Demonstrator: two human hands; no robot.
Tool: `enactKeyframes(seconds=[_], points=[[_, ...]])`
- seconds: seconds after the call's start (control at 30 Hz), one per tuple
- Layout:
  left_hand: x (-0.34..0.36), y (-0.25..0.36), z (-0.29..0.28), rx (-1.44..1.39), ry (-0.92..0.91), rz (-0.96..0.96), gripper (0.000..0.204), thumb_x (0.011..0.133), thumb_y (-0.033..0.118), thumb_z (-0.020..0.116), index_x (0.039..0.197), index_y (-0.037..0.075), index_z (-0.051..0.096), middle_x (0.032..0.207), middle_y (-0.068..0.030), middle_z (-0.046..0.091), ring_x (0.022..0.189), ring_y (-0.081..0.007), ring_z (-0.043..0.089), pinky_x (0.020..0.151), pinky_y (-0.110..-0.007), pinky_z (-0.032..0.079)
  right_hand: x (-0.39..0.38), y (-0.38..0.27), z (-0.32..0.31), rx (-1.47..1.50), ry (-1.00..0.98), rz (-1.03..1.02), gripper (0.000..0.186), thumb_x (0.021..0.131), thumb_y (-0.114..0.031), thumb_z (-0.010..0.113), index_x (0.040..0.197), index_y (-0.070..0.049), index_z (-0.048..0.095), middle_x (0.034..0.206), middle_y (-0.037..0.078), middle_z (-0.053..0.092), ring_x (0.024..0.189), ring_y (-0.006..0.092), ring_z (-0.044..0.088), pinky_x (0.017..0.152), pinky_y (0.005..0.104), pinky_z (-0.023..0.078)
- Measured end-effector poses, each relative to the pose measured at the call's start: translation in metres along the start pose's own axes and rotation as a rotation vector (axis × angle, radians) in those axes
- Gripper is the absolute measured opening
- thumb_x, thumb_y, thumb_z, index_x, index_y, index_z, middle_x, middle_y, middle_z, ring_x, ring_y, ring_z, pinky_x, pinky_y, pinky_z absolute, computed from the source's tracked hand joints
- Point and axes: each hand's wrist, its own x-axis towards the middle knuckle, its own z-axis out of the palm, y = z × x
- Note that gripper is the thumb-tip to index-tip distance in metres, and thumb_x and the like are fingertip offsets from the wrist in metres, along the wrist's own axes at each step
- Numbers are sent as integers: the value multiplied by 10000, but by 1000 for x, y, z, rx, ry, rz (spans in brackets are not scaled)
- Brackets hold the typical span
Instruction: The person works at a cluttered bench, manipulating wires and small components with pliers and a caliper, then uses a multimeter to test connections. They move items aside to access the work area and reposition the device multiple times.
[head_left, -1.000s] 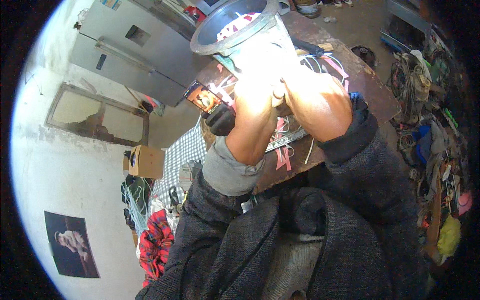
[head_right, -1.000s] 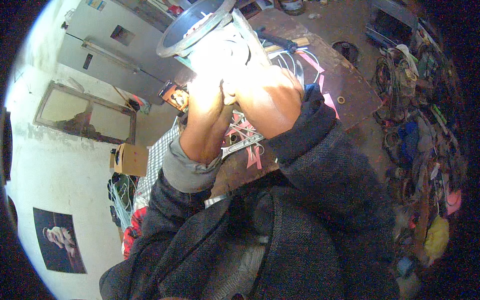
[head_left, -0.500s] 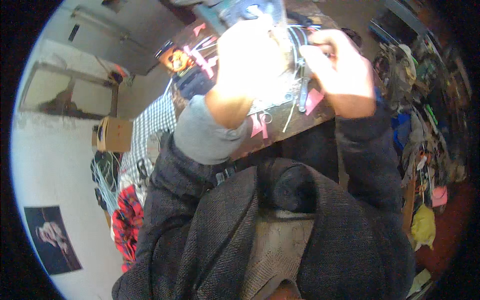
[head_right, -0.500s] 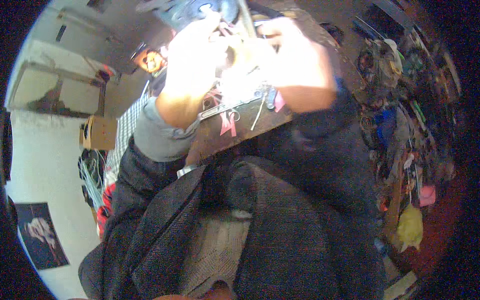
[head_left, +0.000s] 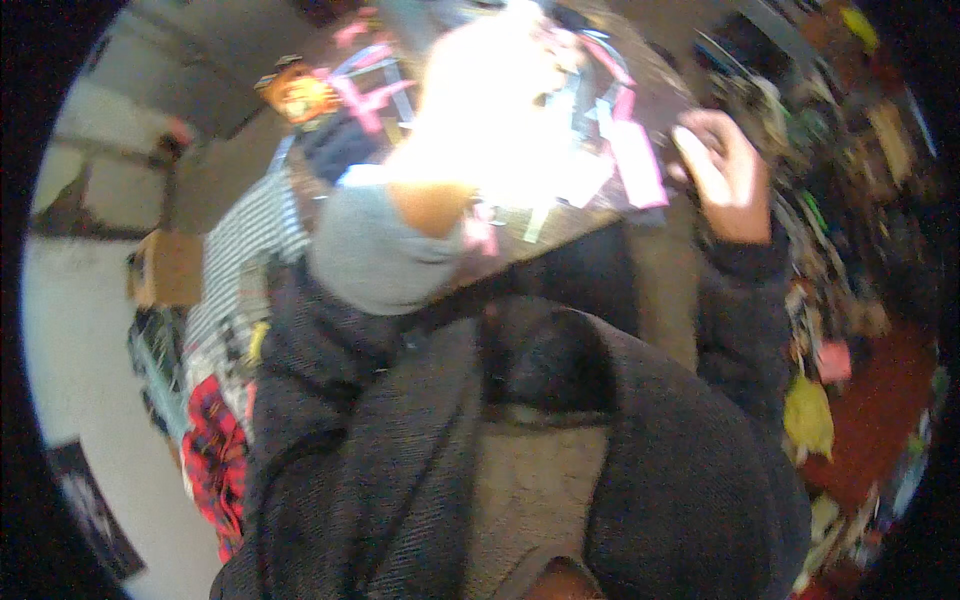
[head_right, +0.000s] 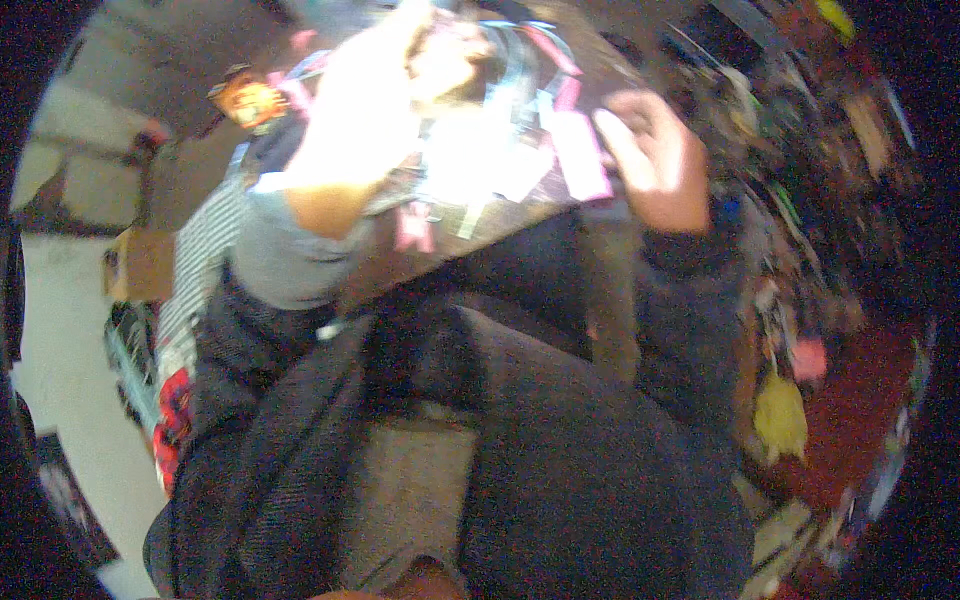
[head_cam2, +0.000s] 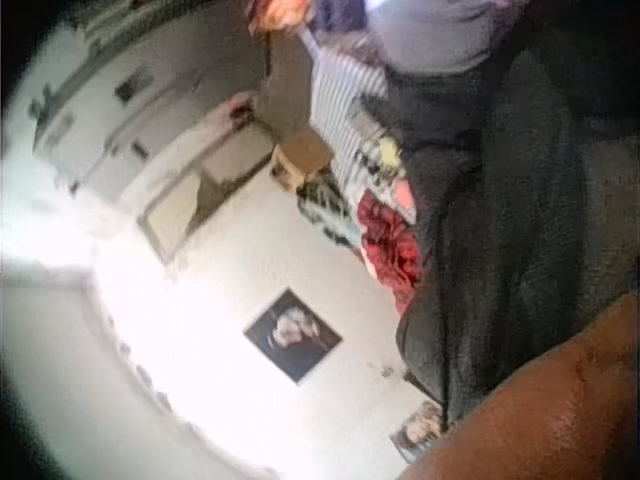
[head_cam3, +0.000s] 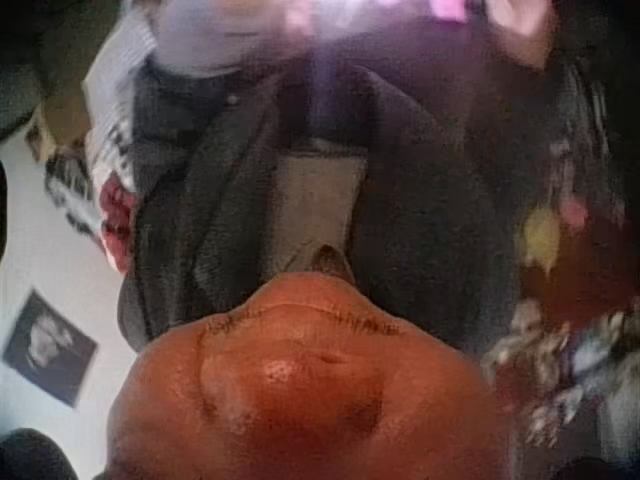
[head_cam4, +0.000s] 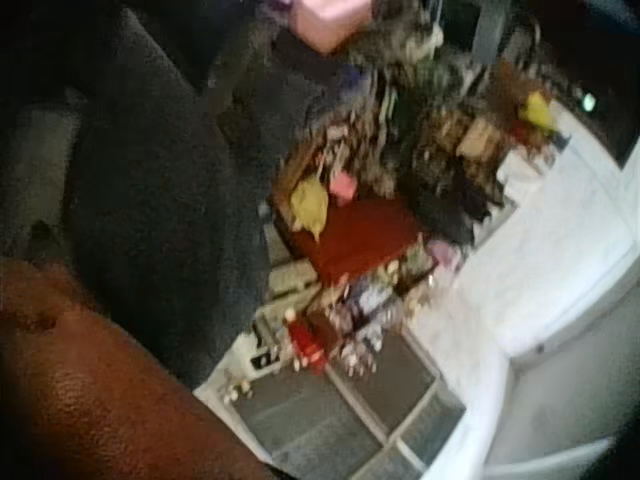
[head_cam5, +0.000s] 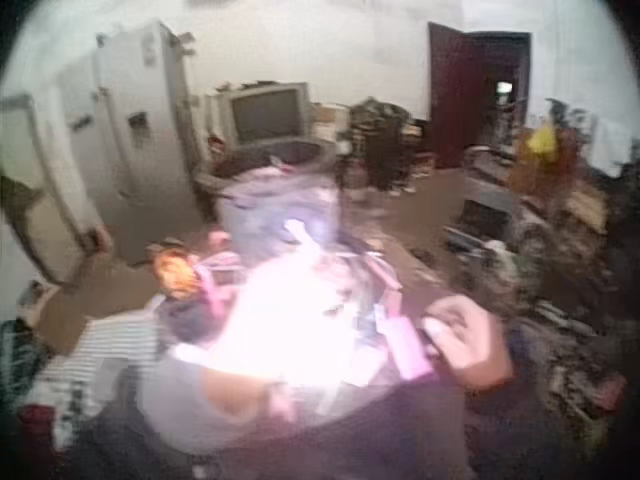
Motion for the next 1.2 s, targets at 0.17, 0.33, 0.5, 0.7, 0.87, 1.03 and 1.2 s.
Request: enactKeyframes(seconds=[0.17, 0.33, 0.5, 0.7, 0.87, 1.03, 1.2], points=[[24, 19, 13, -1486, 182, -748, 374, 1119, 333, 467, 1203, 1, 618, 1100, -147, 718, 1020, -258, 714, 924, -407, 589, 13, 49, -50, -321, 145, 103, 290, 957, -259, 736, 1115, -17, 710, 889, 96, 765, 742, 150, 748, 682, 300, 579], [21, 5, 9, -1518, 104, -755, 378, 1121, 330, 471, 1142, 8, 668, 946, -91, 752, 866, -231, 748, 842, -406, 614, 24, 94, -72, -791, 92, 161, 218, 941, -228, 721, 1067, -53, 755, 830, 90, 748, 767, 187, 719, 734, 347, 566], [23, -8, -5, -1706, 38, -771, 255, 1096, 254, 521, 1059, 50, 668, 907, -29, 753, 799, -165, 732, 796, -387, 609, 39, 128, -47, -966, -105, 49, 274, 904, -275, 717, 1092, -81, 767, 1036, 194, 748, 997, 384, 713, 888, 451, 557], [34, 21, -27, -1597, -18, -863, 188, 1048, 149, 578, 1115, -9, 655, 909, -81, 744, 752, -158, 697, 733, -327, 592, 61, 140, -17, -1106, -238, 44, 376, 918, -399, 690, 1135, -100, 760, 1069, 203, 731, 1018, 412, 690, 903, 503, 535], [17, 27, -49, -549, -265, -237, 374, 1015, 144, 567, 1310, -83, 533, 1231, -203, 650, 1135, -298, 641, 998, -394, 522, 69, 136, -14, -1203, -244, -11, 307, 857, -303, 777, 994, -29, 748, 955, 252, 725, 935, 447, 694, 834, 531, 540], [5, -14, -11, -1393, -191, -366, 422, 1063, 173, 443, 1354, -134, 445, 1405, -332, 535, 1332, -464, 541, 1166, -510, 433, 72, 146, -14, -1192, -212, -52, 277, 831, -276, 776, 909, -14, 728, 874, 270, 709, 849, 457, 694, 777, 532, 548], [5, -33, -1, -1900, -210, -406, 425, 1107, 210, 372, 1347, -136, 435, 1421, -397, 488, 1345, -531, 498, 1158, -536, 429, 72, 127, -4, -1212, -119, 61, 267, 816, -271, 758, 942, -37, 727, 876, 251, 713, 841, 451, 696, 768, 503, 557]])
